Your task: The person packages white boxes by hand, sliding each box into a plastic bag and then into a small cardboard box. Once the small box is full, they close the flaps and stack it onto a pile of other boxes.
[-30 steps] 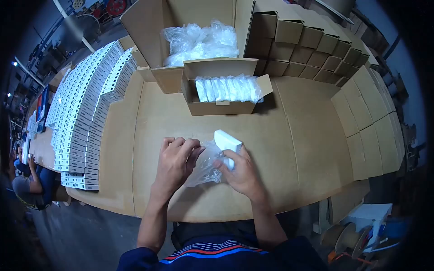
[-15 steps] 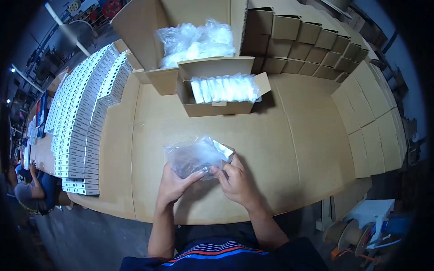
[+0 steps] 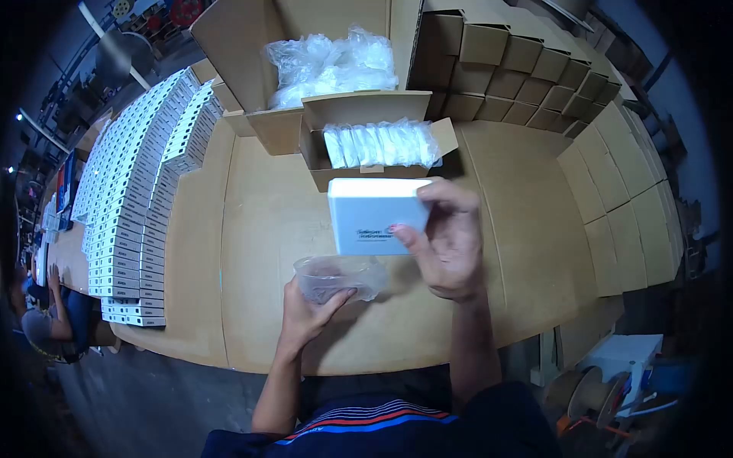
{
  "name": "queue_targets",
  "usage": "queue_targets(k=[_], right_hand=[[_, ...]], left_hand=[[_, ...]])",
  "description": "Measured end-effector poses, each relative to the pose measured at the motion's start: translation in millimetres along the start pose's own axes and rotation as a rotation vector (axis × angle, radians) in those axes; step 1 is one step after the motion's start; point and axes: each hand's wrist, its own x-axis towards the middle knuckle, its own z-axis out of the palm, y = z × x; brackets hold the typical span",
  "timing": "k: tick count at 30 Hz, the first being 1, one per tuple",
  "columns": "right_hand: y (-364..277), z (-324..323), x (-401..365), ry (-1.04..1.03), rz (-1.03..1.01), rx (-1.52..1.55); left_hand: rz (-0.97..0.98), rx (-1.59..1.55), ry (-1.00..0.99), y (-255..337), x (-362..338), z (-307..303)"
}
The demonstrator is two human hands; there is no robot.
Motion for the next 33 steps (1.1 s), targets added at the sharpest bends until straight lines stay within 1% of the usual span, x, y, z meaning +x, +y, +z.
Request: queue_targets(k=[3,4,8,12,15,16,19,20,23,24,27,29,33], right_hand=[[0,-1,15,-0.288,0.031,0.016],[-5,5,24,-0.294,0.033,-0.048],[-5,12,38,-0.511,0.066,-0.076],[-2,23,39,-0.578,0.098,-0.049],[1,32,37,-0.515,0.135,-0.079],[5,32,35,-0.529,0.11,-0.123],[1,40,29,-0.42,0.323,-0.042],[7,39,23,-0.393,0.299,-0.059],[12,39,17,-0.317,0.374,0.043],[12,39,14,-0.284,0.429,0.066],[13,39,13,-0.224,0.485,0.14],[15,34,12,-0.252,0.476,0.067],[11,27,17,-0.292,0.474,-0.098]], left_hand=[[0.009,0.014,-0.002,3,1,-1],[0.008,0.011,-0.002,2,2,-1],[0.01,0.007,0.007,3,2,-2],[0.002,0.093,0.019,7,2,-2],[0.011,0.085,0.029,6,3,-1],[0.013,0.076,0.036,1,3,-1],[0.017,0.034,0.046,-9,4,-2],[0.018,0.017,0.047,-10,4,-2],[-0.01,0.01,0.053,-10,4,-3],[-0.017,0.019,0.052,-11,4,-3],[-0.03,0.014,0.048,-13,5,-4],[-0.026,-0.035,0.046,-14,6,-5],[-0.064,-0.248,0.011,-12,5,-5]])
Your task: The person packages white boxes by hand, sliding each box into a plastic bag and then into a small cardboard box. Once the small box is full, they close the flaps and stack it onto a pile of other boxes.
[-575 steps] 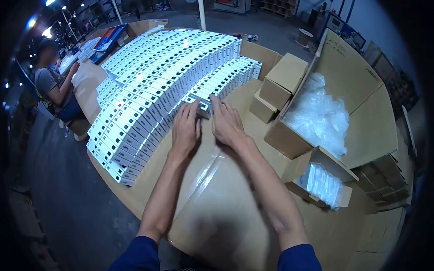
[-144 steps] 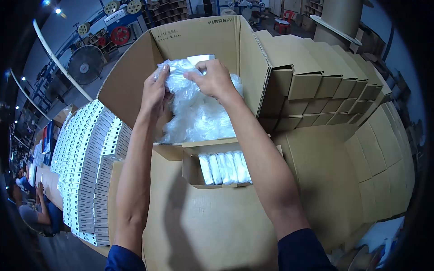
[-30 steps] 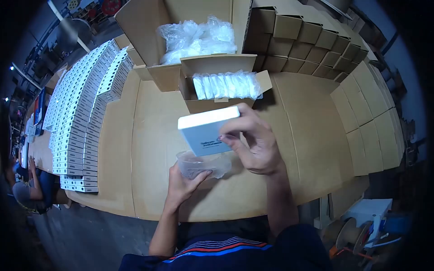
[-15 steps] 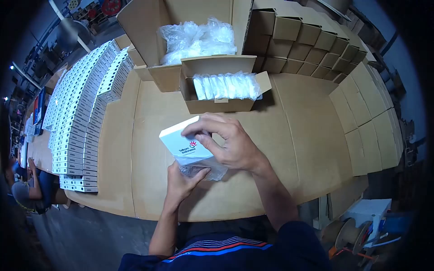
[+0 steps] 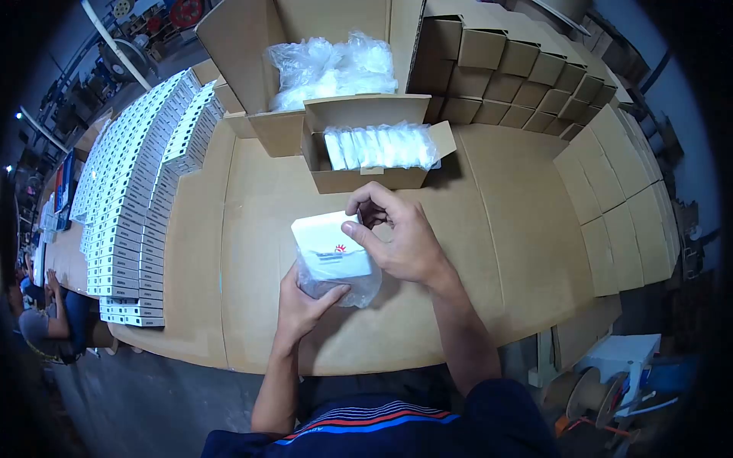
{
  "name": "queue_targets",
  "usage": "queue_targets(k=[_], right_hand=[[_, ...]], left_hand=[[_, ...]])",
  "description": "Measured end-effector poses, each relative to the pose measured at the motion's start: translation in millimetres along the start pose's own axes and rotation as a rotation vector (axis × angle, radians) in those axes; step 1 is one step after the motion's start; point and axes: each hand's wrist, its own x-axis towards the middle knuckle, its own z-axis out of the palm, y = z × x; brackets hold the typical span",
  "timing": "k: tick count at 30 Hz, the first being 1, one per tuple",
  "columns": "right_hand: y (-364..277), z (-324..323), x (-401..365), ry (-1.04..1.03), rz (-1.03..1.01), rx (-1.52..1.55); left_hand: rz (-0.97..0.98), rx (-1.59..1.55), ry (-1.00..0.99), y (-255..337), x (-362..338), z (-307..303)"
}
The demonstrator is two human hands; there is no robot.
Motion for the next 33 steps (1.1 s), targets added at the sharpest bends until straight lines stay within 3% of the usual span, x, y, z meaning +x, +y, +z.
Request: queue_targets(k=[3,6,9,12,16,21,23,25,29,33], right_hand=[[16,5,-1,0.056,0.018,-0.078],[27,7,-6,0.047,0.163,0.005],[41,18,-19,0.128,0.252,0.384],[60,19,-48,0.08,0.321,0.494],[77,40,-66,0.213,0.394,0.593],[82,46,-67,0.303,0.231,0.638],[78,46,-63,0.33,0.153,0.608],[81,44,-64,0.272,0.166,0.646],[80,50,-63,0.257,0.142,0.669],[98,61,-69,0.334,0.138,0.635]], left_hand=[[-0.055,-0.228,-0.066,-5,-4,-1],[-0.077,-0.525,0.018,-21,-6,2],[-0.044,-0.454,0.099,-33,-8,6],[-0.007,-0.459,0.171,-36,-3,6],[0.053,-0.368,0.172,-31,0,4],[0.097,-0.187,0.101,-41,4,-10],[0.096,-0.13,0.106,-19,5,-7],[0.185,-0.052,0.094,-12,7,-5],[0.142,-0.148,0.075,-31,9,-7],[-0.027,-0.292,0.039,-12,6,-2]])
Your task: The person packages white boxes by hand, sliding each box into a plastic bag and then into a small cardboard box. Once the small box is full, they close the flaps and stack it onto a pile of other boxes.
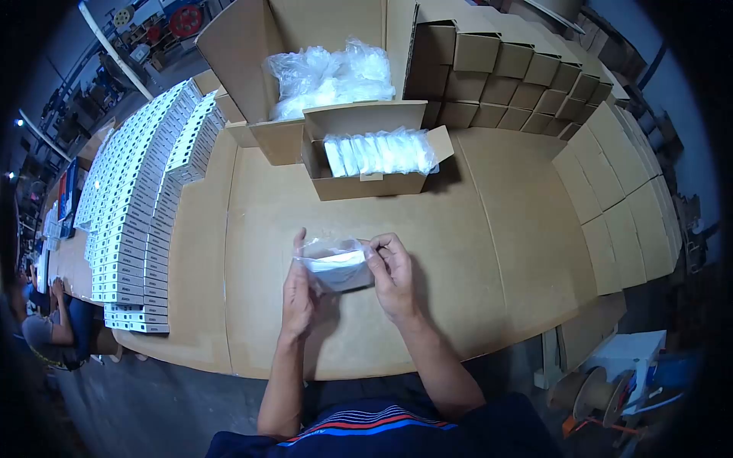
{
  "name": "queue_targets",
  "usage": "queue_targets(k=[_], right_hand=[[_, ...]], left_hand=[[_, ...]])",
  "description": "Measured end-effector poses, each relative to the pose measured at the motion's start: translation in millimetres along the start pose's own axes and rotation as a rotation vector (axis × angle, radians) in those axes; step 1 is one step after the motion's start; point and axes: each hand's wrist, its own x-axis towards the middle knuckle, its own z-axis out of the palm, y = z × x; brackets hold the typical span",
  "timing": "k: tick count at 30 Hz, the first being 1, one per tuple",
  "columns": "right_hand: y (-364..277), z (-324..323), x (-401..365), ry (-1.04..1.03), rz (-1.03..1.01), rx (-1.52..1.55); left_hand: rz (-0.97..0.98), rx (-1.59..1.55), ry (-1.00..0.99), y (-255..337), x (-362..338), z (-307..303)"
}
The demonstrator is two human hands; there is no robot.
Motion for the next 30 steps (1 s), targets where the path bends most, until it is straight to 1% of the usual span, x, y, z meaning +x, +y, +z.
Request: queue_targets(k=[2,5,6,8,11,12,14,17,18,21,22,24,26,29,30], right_hand=[[-1,5,0,0.039,0.025,-0.015],[-9,14,-1,0.045,0.017,-0.109],[-11,15,-2,0.037,0.009,-0.153],[-22,21,-3,0.038,-0.013,-0.183],[-15,11,-3,0.024,-0.013,-0.194],[-15,7,-3,-0.01,-0.001,-0.181],[-17,1,-2,-0.077,0.023,-0.153],[-26,10,-2,-0.121,-0.082,-0.057],[-26,15,-1,-0.101,-0.129,-0.085],[-14,10,-4,-0.109,-0.092,-0.323],[-14,9,-4,-0.085,-0.045,-0.356],[-24,18,-4,-0.005,-0.006,-0.306],[-30,22,-6,0.047,0.01,-0.309],[-28,9,-7,-0.089,-0.016,-0.396],[-31,5,-5,-0.17,-0.08,-0.444]], left_hand=[[0.024,0.011,-0.044,-10,1,-3],[-0.018,0.126,-0.021,4,-3,8],[-0.089,0.116,0.062,3,-2,9],[-0.12,0.065,0.112,-2,-1,10],[-0.156,-0.017,0.142,1,-1,14],[-0.167,-0.045,0.146,2,-1,15],[-0.158,-0.028,0.16,-2,0,13],[-0.12,0.02,0.206,1,0,14],[-0.103,0.039,0.224,4,0,16],[-0.038,0.05,0.249,6,-1,22],[-0.008,0.086,0.252,6,-1,22],[0.051,0.156,0.265,7,-3,19],[0.006,0.084,0.264,12,-4,20],[-0.01,0.04,0.263,5,-1,16],[-0.007,0.037,0.264,3,0,14]])
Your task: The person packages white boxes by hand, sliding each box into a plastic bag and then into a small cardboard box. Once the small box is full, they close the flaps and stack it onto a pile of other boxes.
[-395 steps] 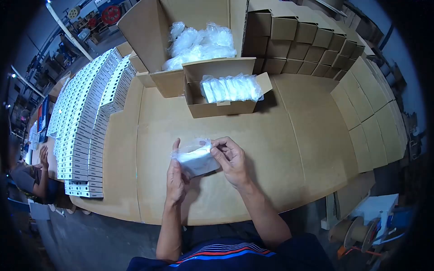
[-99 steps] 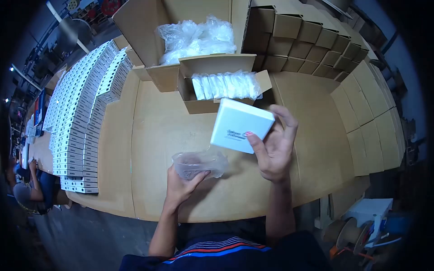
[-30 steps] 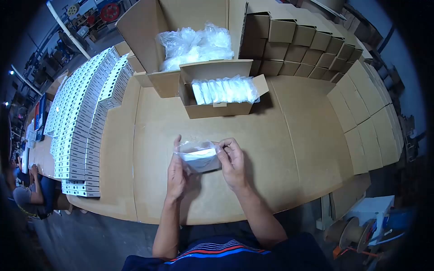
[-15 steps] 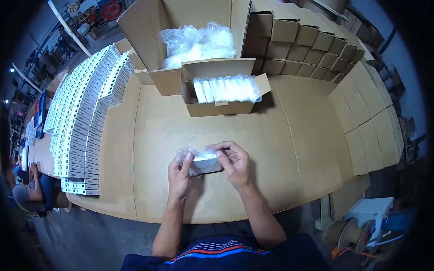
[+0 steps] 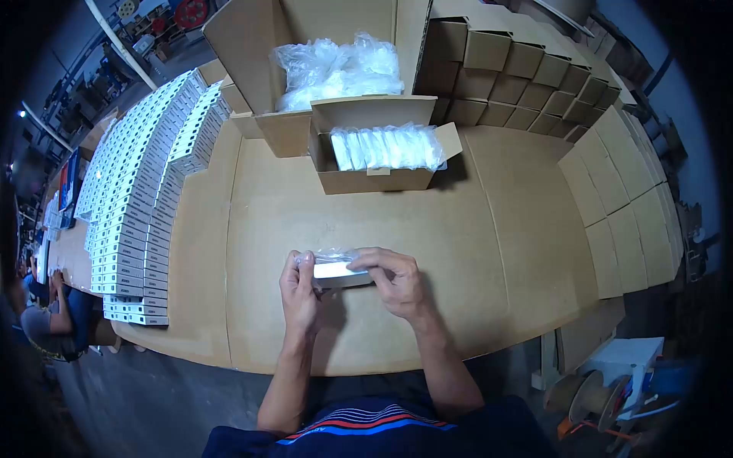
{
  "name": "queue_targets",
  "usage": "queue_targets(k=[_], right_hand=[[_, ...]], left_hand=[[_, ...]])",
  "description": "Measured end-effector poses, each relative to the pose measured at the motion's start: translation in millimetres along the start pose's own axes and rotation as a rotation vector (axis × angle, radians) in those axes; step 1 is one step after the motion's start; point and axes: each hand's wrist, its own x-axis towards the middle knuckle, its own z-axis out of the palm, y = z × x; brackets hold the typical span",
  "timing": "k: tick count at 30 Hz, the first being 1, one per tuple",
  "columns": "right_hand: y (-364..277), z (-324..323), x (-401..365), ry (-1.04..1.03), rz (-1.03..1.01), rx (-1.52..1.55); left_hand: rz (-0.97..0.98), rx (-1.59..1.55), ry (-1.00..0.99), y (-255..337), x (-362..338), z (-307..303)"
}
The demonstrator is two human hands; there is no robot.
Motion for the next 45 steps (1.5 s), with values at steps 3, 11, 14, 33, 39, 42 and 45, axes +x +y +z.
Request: queue_targets(k=[3,11,14,33,39,42,45], right_hand=[[-13,-9,9,-0.155,-0.148,-0.161],[-25,-12,17,-0.246,-0.037,-0.332],[-25,-11,19,-0.244,-0.077,-0.379],[-64,-27,50,-0.395,-0.273,-0.567],[-77,-22,97,0.224,-0.367,-0.667],[-65,-2,122,0.34,-0.276,-0.485],[-48,13,144,0.369,-0.397,-0.606]], left_hand=[[-0.004,0.0,-0.01,2,2,-3],[-0.019,-0.083,-0.064,-9,7,-16],[0.041,-0.057,-0.1,19,0,-8],[0.201,0.444,-0.478,27,31,-30],[0.59,0.771,-0.321,47,87,-7],[0.636,0.899,-0.297,39,113,-2],[0.707,0.928,-0.254,30,124,-1]])
